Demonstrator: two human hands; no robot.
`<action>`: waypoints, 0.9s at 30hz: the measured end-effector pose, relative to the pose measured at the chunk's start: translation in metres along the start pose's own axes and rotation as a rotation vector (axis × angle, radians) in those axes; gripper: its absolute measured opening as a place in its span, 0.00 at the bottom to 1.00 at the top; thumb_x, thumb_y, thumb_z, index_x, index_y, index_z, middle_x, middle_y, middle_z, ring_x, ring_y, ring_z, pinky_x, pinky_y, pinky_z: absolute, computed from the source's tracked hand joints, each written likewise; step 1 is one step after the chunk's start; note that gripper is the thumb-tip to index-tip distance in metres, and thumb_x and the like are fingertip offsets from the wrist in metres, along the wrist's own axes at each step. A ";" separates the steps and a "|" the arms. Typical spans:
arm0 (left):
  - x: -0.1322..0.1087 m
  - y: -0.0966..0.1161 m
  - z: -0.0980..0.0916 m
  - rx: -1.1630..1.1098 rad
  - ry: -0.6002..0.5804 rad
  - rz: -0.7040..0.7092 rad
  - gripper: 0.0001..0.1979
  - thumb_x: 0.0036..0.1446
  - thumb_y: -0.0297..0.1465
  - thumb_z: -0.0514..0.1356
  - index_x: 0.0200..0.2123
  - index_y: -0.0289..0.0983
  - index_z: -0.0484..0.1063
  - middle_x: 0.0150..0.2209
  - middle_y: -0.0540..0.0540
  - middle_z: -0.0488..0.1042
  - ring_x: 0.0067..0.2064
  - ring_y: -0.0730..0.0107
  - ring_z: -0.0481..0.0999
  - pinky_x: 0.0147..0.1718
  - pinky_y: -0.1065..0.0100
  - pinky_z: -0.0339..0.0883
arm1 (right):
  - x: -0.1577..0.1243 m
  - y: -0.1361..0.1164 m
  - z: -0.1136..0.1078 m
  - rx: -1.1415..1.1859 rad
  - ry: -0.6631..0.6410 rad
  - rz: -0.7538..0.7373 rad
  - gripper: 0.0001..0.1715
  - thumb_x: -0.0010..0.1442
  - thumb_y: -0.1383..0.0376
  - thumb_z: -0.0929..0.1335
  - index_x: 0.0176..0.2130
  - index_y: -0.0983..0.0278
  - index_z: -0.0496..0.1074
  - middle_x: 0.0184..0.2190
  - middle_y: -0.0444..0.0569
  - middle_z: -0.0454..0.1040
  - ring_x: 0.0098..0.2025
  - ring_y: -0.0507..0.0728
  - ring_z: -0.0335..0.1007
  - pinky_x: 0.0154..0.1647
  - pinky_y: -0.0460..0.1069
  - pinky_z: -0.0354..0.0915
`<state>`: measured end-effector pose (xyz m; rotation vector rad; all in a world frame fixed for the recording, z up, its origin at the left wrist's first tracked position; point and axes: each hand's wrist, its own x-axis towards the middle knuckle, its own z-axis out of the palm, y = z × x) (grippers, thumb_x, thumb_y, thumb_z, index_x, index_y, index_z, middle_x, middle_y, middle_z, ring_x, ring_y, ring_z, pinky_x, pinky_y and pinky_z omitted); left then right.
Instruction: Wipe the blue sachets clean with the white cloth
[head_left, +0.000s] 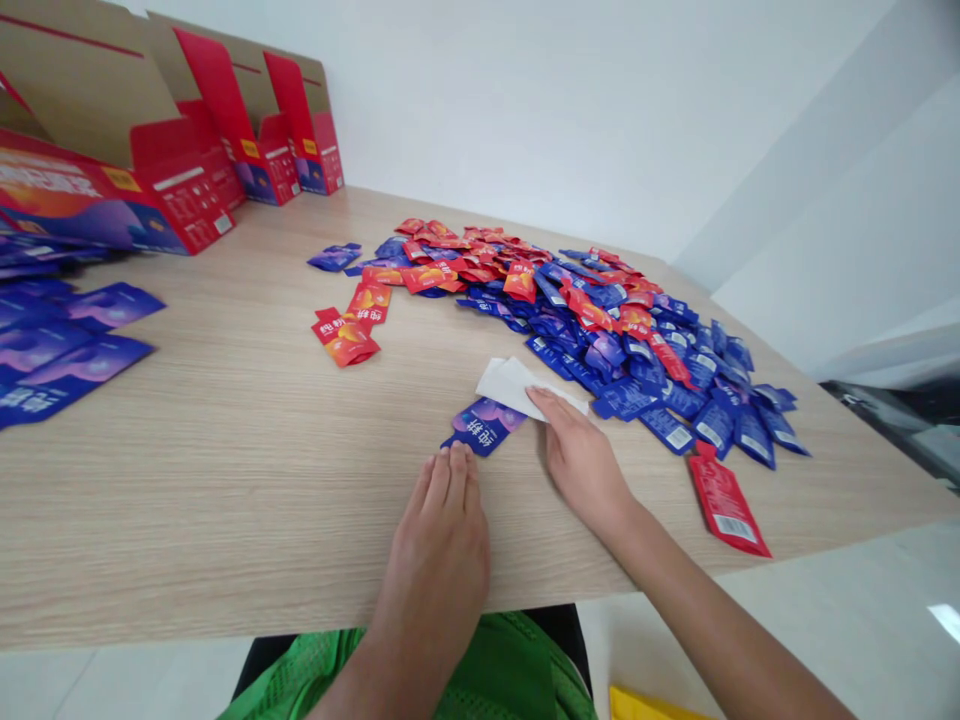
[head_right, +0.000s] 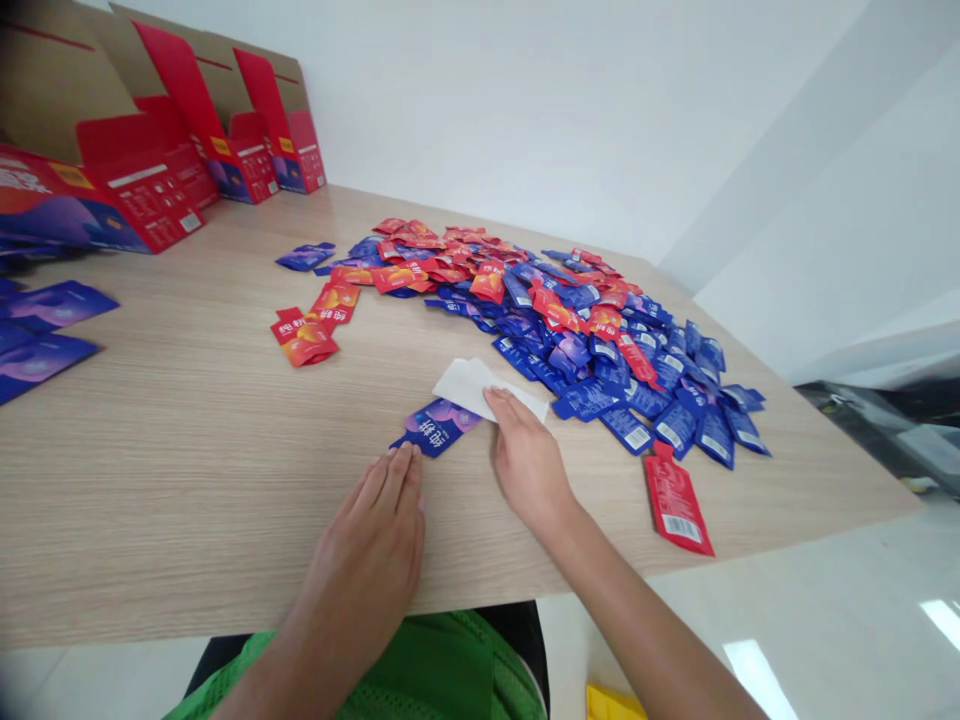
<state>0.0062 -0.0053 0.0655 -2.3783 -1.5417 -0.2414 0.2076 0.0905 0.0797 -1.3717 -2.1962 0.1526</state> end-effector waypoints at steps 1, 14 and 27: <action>0.001 0.000 -0.001 0.002 0.010 0.000 0.26 0.65 0.24 0.49 0.63 0.19 0.67 0.65 0.26 0.71 0.68 0.48 0.70 0.67 0.51 0.66 | -0.003 -0.009 -0.001 0.023 -0.002 -0.027 0.39 0.65 0.80 0.57 0.70 0.65 0.65 0.68 0.57 0.70 0.72 0.61 0.64 0.74 0.64 0.60; 0.000 0.001 0.001 0.041 0.091 0.010 0.26 0.63 0.24 0.50 0.61 0.17 0.69 0.63 0.26 0.73 0.65 0.45 0.73 0.64 0.52 0.70 | 0.010 0.014 0.008 -0.022 -0.037 -0.060 0.42 0.60 0.83 0.58 0.69 0.69 0.67 0.67 0.61 0.71 0.71 0.64 0.64 0.73 0.66 0.61; -0.001 0.001 0.001 0.013 0.069 -0.001 0.27 0.63 0.24 0.51 0.62 0.18 0.68 0.64 0.26 0.72 0.66 0.46 0.72 0.65 0.51 0.70 | 0.006 0.012 0.011 0.020 -0.052 -0.118 0.42 0.60 0.83 0.58 0.69 0.64 0.68 0.68 0.57 0.71 0.72 0.62 0.63 0.74 0.65 0.61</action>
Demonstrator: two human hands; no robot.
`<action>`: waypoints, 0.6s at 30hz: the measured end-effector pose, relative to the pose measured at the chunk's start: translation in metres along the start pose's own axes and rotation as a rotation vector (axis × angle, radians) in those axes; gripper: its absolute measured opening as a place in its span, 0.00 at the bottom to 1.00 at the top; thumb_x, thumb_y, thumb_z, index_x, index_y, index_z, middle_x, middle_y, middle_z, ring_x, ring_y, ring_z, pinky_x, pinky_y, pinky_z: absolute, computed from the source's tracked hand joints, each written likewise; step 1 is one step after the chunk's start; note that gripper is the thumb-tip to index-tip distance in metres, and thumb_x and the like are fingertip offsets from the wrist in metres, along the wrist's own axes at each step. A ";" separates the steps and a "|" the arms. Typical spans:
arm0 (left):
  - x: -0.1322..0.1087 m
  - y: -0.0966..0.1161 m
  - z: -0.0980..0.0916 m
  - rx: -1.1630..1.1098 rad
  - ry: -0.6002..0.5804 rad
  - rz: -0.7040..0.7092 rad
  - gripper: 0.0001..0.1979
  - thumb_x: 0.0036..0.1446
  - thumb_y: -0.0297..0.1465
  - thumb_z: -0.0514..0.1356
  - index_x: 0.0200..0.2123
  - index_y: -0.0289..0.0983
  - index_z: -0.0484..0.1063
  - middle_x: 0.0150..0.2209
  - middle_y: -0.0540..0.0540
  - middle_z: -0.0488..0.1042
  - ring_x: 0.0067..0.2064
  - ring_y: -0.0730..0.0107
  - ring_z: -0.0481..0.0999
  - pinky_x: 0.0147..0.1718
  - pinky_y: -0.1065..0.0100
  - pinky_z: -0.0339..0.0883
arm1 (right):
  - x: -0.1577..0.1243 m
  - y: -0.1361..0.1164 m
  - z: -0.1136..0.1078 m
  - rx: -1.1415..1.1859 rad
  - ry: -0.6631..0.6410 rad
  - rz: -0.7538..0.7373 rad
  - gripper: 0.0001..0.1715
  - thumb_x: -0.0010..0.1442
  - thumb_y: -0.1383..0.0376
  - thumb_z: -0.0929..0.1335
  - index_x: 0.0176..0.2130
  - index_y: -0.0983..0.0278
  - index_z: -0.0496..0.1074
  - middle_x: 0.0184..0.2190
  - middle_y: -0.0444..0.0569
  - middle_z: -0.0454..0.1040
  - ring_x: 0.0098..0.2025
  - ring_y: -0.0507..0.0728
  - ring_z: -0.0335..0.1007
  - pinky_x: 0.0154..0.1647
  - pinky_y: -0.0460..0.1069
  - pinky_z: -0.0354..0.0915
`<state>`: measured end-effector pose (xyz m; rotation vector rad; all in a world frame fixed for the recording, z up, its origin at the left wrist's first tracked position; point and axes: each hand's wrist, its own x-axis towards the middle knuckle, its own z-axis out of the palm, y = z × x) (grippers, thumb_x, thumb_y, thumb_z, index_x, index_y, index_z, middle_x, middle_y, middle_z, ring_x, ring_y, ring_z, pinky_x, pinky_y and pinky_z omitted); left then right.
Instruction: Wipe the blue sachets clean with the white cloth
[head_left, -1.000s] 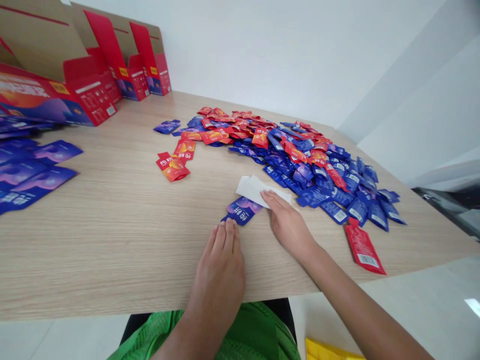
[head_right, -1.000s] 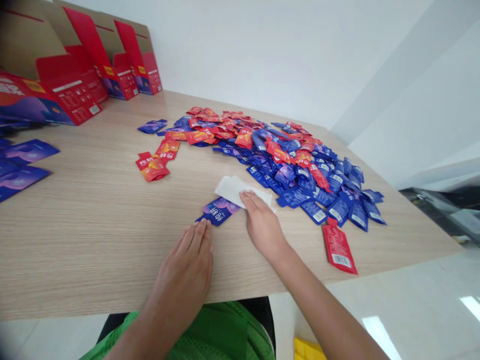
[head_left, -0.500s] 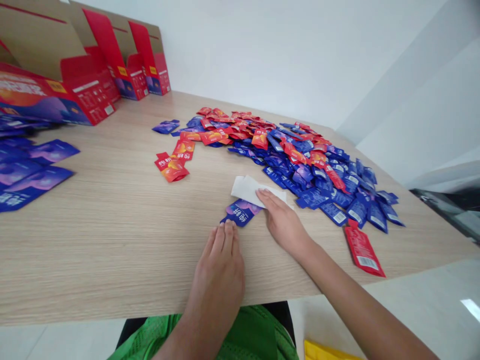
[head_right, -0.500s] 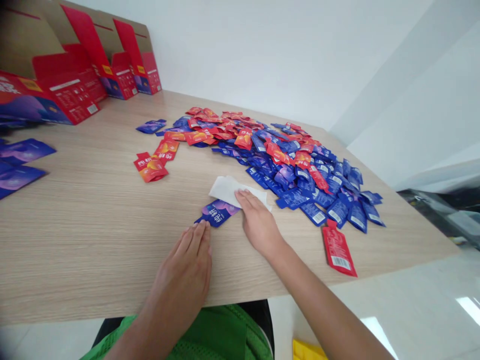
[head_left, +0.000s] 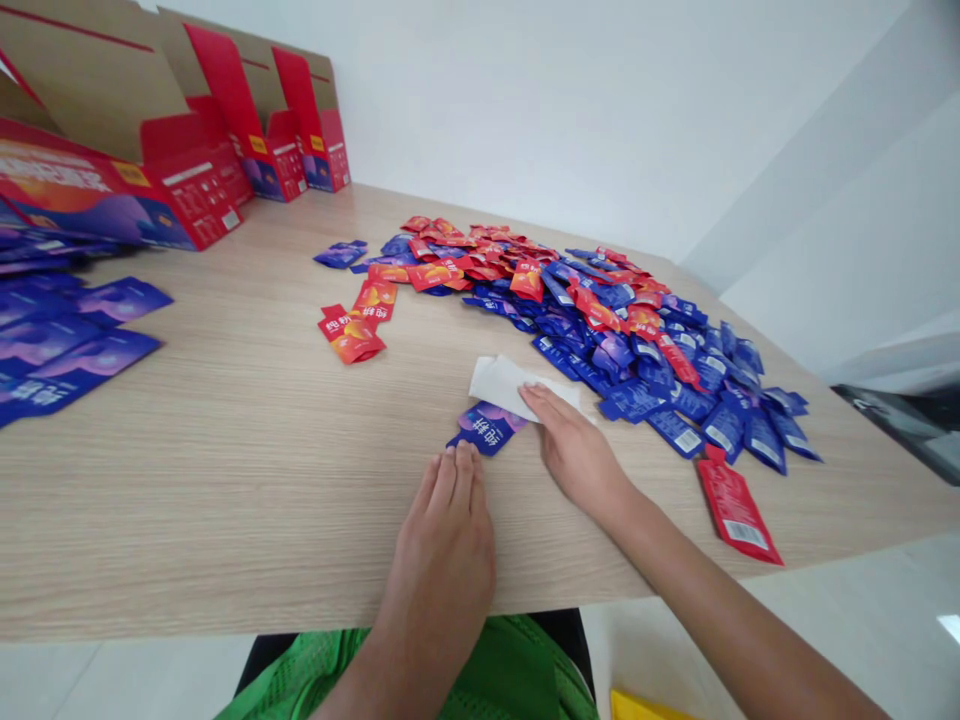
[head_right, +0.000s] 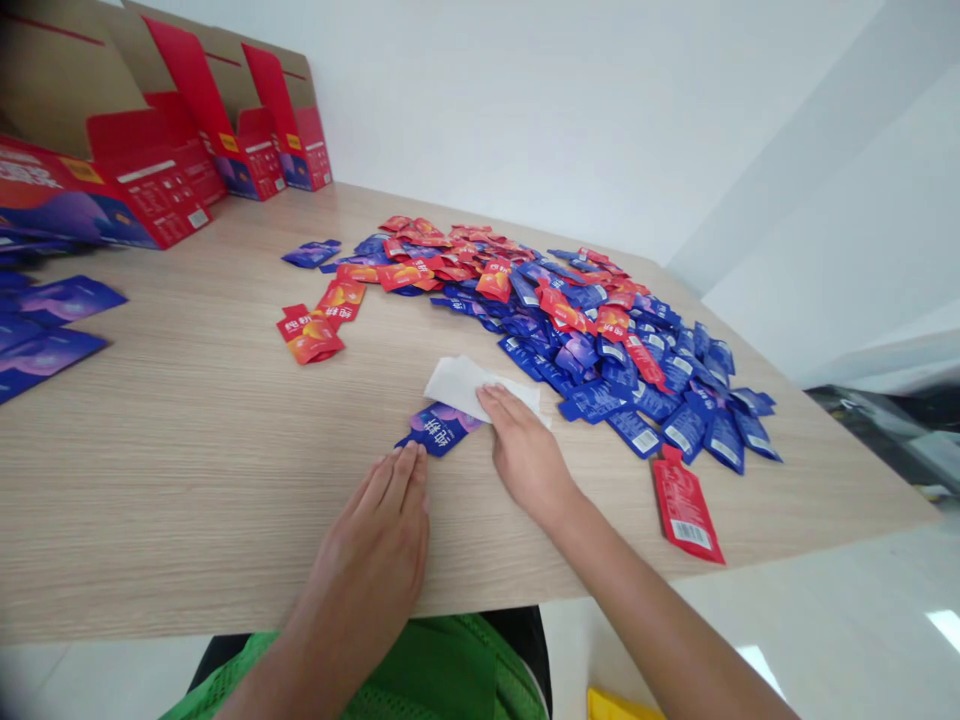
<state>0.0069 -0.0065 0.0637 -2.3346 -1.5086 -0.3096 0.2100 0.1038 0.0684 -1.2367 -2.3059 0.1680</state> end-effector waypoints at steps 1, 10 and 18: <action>-0.001 0.000 0.001 0.004 0.002 -0.003 0.27 0.63 0.24 0.51 0.62 0.18 0.69 0.64 0.27 0.73 0.65 0.46 0.73 0.65 0.52 0.70 | 0.002 0.005 -0.003 -0.014 0.021 0.027 0.41 0.61 0.83 0.58 0.68 0.65 0.69 0.66 0.58 0.72 0.71 0.63 0.65 0.73 0.66 0.62; 0.008 -0.001 -0.012 -0.016 -0.066 -0.002 0.23 0.61 0.23 0.51 0.55 0.25 0.77 0.53 0.33 0.82 0.54 0.52 0.81 0.59 0.52 0.75 | -0.009 -0.049 -0.001 0.131 -0.130 -0.259 0.45 0.62 0.83 0.57 0.73 0.60 0.61 0.71 0.50 0.67 0.75 0.55 0.54 0.76 0.60 0.58; -0.002 -0.002 0.000 0.003 0.000 0.028 0.26 0.61 0.26 0.52 0.60 0.21 0.72 0.64 0.28 0.73 0.66 0.45 0.72 0.65 0.51 0.70 | 0.005 0.006 -0.001 0.009 0.066 0.050 0.40 0.62 0.81 0.58 0.69 0.65 0.69 0.66 0.58 0.72 0.70 0.64 0.66 0.72 0.68 0.62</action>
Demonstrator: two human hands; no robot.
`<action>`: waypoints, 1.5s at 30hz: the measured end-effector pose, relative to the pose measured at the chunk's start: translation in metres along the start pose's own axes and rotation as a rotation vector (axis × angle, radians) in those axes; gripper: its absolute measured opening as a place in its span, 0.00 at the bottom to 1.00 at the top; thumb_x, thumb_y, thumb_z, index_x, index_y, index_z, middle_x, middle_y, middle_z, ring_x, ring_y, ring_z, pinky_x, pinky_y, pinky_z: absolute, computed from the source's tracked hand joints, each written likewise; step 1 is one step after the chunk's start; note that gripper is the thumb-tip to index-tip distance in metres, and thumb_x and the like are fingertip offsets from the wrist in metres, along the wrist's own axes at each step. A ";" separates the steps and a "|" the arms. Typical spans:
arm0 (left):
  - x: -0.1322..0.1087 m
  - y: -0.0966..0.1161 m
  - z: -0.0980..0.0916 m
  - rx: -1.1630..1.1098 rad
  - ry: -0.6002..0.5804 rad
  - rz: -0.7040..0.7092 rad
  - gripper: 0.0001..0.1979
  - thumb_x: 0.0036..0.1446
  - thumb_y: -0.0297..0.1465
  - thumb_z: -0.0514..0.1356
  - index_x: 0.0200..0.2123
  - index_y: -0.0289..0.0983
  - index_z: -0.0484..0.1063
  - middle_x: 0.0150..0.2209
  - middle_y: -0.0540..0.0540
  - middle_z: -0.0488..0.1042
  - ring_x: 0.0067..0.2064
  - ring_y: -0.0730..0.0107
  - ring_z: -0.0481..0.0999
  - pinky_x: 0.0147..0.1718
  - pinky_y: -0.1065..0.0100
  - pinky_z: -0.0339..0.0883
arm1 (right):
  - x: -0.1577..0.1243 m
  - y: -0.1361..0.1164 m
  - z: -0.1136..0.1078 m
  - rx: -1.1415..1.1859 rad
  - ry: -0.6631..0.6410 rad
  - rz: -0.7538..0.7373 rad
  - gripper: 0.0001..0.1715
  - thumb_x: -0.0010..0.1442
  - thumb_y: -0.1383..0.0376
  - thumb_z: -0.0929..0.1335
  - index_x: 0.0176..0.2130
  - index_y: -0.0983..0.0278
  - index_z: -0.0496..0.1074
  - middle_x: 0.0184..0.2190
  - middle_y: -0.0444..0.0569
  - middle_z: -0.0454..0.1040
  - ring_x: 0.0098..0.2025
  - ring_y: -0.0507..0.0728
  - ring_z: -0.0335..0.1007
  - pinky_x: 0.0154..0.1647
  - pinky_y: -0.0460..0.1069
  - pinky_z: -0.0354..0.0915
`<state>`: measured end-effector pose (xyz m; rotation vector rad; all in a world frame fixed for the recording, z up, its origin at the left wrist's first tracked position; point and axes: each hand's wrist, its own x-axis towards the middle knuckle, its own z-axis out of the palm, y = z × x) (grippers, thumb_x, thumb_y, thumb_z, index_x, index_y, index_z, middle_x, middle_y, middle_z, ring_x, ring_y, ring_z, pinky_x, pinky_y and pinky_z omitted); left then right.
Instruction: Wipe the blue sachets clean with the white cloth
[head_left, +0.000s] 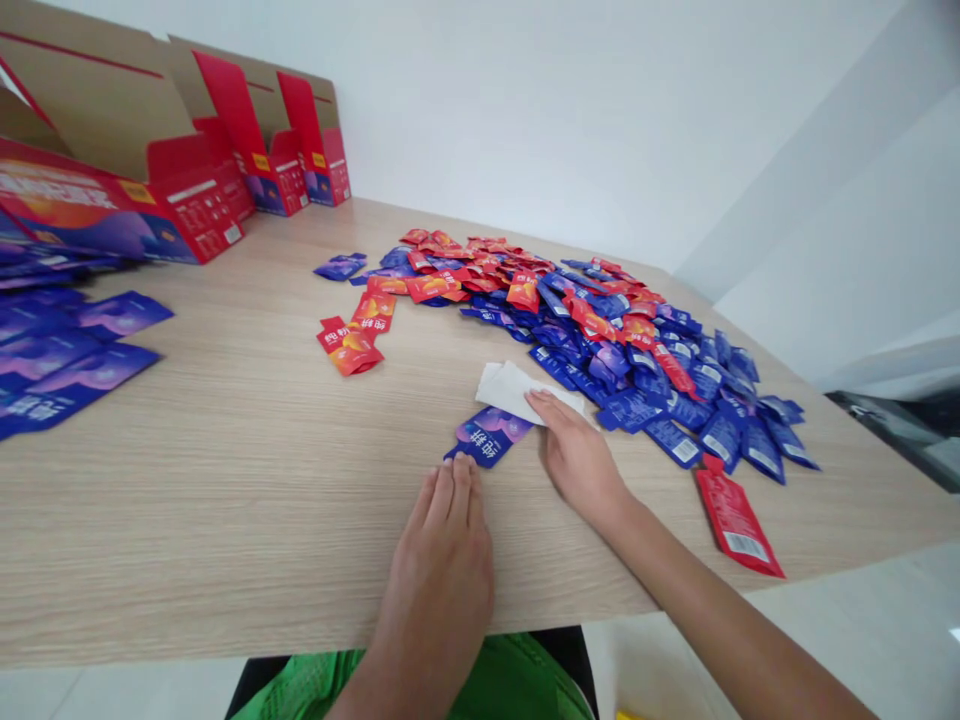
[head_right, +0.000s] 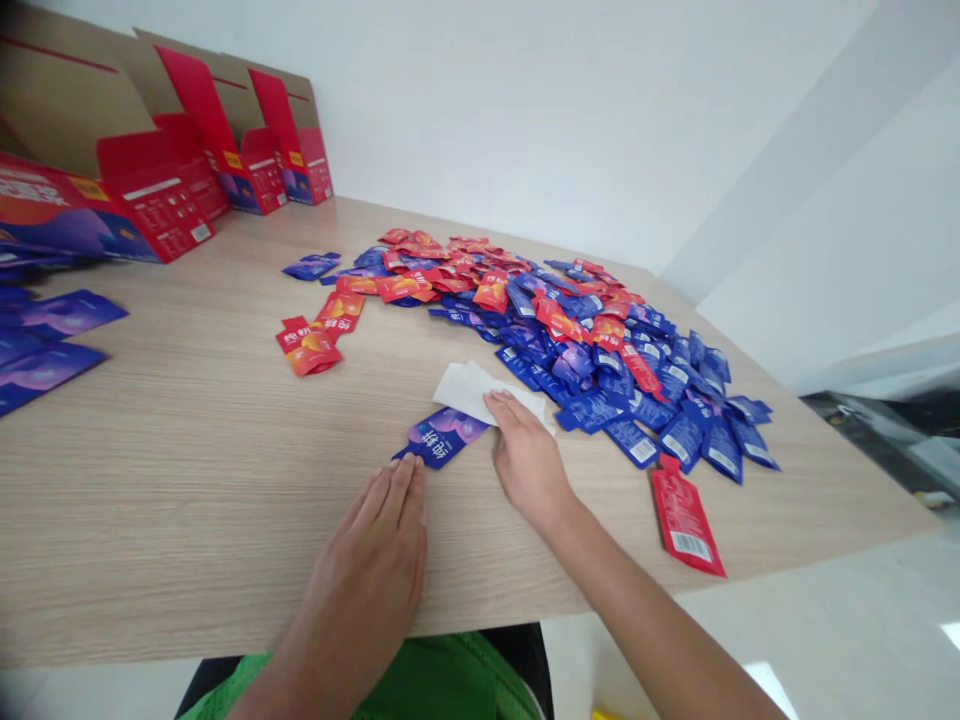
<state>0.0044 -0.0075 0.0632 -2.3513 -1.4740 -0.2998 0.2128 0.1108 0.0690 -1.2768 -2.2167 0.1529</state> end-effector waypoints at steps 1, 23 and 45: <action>0.001 0.000 0.000 -0.009 0.017 0.001 0.26 0.61 0.26 0.52 0.60 0.20 0.72 0.63 0.28 0.73 0.66 0.45 0.72 0.64 0.51 0.70 | -0.003 -0.008 -0.002 0.015 0.006 -0.014 0.40 0.64 0.81 0.58 0.70 0.62 0.68 0.67 0.57 0.72 0.71 0.63 0.65 0.73 0.68 0.61; 0.005 0.001 -0.003 0.009 -0.040 -0.022 0.25 0.64 0.25 0.50 0.60 0.21 0.72 0.61 0.28 0.76 0.63 0.48 0.76 0.64 0.52 0.71 | -0.013 -0.027 -0.001 0.116 -0.172 -0.217 0.48 0.61 0.85 0.57 0.72 0.57 0.63 0.70 0.49 0.68 0.74 0.57 0.57 0.76 0.63 0.58; 0.003 0.001 0.004 -0.025 -0.071 -0.022 0.28 0.65 0.26 0.49 0.65 0.20 0.66 0.66 0.27 0.70 0.67 0.48 0.70 0.67 0.52 0.66 | -0.013 -0.020 -0.009 0.081 -0.061 -0.124 0.41 0.67 0.80 0.59 0.73 0.55 0.62 0.68 0.50 0.70 0.72 0.59 0.63 0.74 0.64 0.62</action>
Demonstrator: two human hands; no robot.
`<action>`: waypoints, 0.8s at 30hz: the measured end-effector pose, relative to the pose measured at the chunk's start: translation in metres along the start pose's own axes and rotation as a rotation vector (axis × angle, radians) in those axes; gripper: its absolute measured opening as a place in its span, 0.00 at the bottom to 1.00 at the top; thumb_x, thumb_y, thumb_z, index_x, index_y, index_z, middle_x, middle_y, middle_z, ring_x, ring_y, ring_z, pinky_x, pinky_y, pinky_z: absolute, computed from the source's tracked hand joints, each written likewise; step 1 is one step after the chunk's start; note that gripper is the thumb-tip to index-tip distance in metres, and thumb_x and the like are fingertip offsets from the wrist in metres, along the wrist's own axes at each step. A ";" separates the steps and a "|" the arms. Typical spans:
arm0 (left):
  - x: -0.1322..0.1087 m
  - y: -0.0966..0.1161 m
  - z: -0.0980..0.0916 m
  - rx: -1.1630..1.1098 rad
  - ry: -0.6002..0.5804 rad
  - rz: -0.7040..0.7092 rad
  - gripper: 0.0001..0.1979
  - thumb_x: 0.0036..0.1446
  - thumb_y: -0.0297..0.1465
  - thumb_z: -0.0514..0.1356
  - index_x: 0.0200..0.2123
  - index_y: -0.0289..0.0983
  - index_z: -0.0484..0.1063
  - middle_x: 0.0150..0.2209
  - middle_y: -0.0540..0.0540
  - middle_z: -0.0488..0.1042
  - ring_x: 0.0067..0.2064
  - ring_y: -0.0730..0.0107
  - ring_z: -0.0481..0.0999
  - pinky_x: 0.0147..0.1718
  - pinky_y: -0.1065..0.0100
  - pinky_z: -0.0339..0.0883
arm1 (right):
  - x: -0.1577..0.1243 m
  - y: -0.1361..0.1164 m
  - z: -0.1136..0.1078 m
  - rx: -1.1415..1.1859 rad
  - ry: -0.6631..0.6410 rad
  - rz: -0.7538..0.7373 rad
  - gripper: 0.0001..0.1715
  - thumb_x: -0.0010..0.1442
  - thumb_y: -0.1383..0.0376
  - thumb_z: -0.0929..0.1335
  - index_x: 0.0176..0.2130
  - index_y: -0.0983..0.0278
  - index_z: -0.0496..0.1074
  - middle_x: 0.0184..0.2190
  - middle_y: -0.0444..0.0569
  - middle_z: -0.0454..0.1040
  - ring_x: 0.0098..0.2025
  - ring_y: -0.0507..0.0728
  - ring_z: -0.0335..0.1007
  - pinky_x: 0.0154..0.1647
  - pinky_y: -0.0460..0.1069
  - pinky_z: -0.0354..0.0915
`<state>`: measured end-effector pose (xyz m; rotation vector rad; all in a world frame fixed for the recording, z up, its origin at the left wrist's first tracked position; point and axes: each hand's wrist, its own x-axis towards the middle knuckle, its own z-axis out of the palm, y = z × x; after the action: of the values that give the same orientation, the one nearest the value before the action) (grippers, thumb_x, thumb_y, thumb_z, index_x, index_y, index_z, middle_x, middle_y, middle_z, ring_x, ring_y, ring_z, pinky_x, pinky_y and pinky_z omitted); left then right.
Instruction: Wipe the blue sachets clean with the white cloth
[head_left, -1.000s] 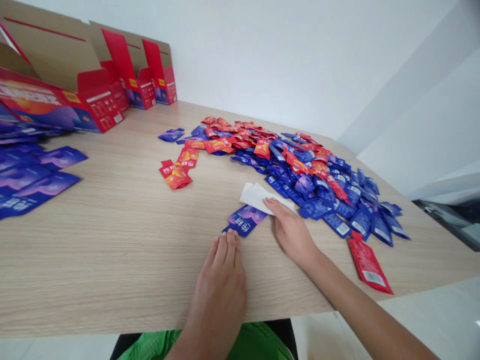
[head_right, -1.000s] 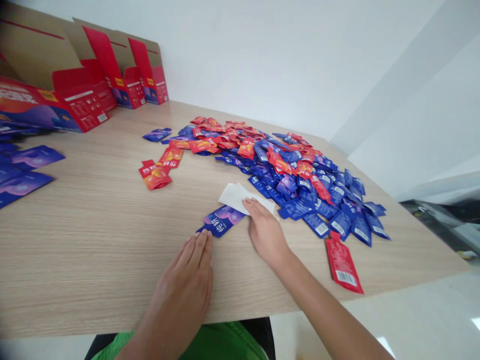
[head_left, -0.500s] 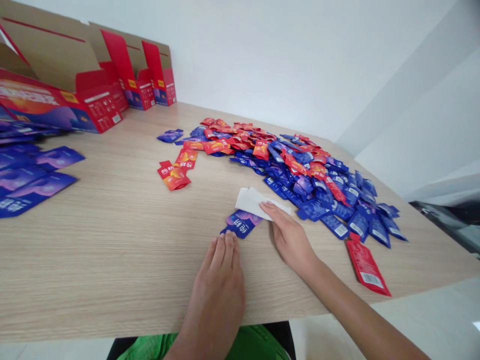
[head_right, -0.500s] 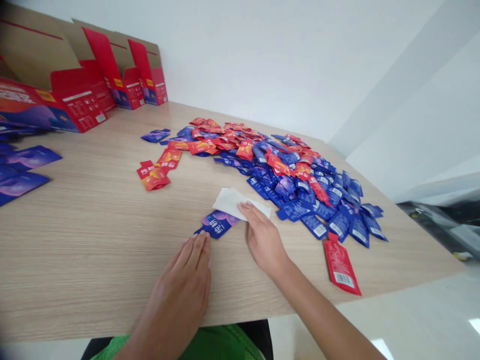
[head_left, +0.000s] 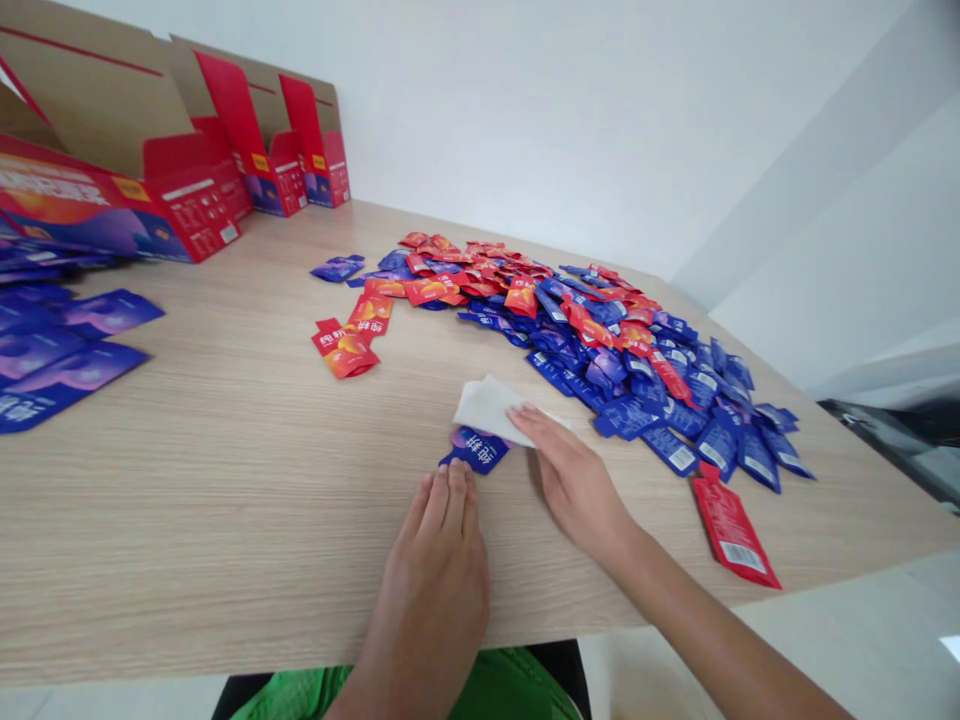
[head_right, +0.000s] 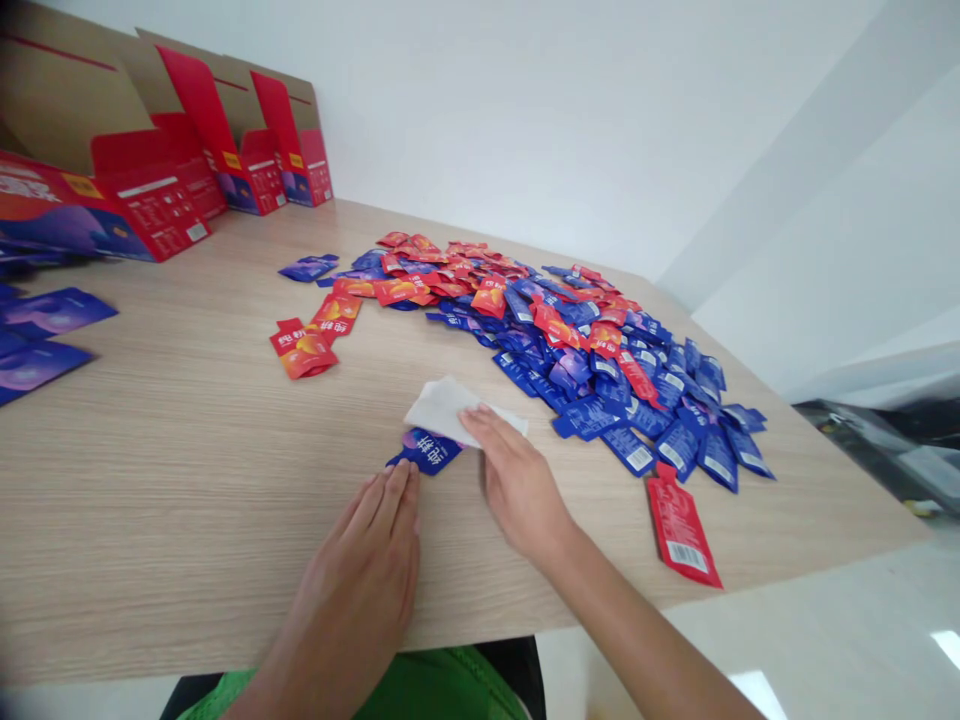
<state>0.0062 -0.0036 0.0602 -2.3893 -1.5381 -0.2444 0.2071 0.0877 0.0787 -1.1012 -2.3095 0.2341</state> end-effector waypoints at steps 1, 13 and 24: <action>0.001 0.000 0.000 0.001 -0.009 0.000 0.27 0.65 0.25 0.49 0.63 0.20 0.68 0.64 0.27 0.73 0.65 0.48 0.73 0.66 0.51 0.67 | -0.001 -0.009 0.001 0.028 -0.042 -0.064 0.42 0.67 0.80 0.58 0.73 0.55 0.61 0.69 0.49 0.69 0.73 0.58 0.60 0.74 0.63 0.61; -0.002 0.000 0.004 -0.030 0.045 -0.003 0.28 0.63 0.24 0.50 0.64 0.20 0.67 0.66 0.26 0.70 0.68 0.49 0.70 0.67 0.51 0.66 | 0.002 0.010 -0.002 -0.026 0.028 0.012 0.40 0.66 0.80 0.58 0.71 0.57 0.66 0.67 0.52 0.73 0.71 0.61 0.65 0.72 0.65 0.63; -0.001 -0.003 -0.001 0.014 0.028 0.017 0.28 0.61 0.23 0.49 0.62 0.19 0.70 0.65 0.26 0.72 0.65 0.47 0.73 0.65 0.52 0.69 | 0.003 0.030 -0.002 -0.123 0.051 0.096 0.36 0.64 0.81 0.58 0.65 0.68 0.72 0.63 0.61 0.75 0.68 0.64 0.69 0.70 0.67 0.65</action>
<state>0.0030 -0.0034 0.0614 -2.3775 -1.5019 -0.2614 0.2261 0.1095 0.0701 -1.2658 -2.2535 0.1001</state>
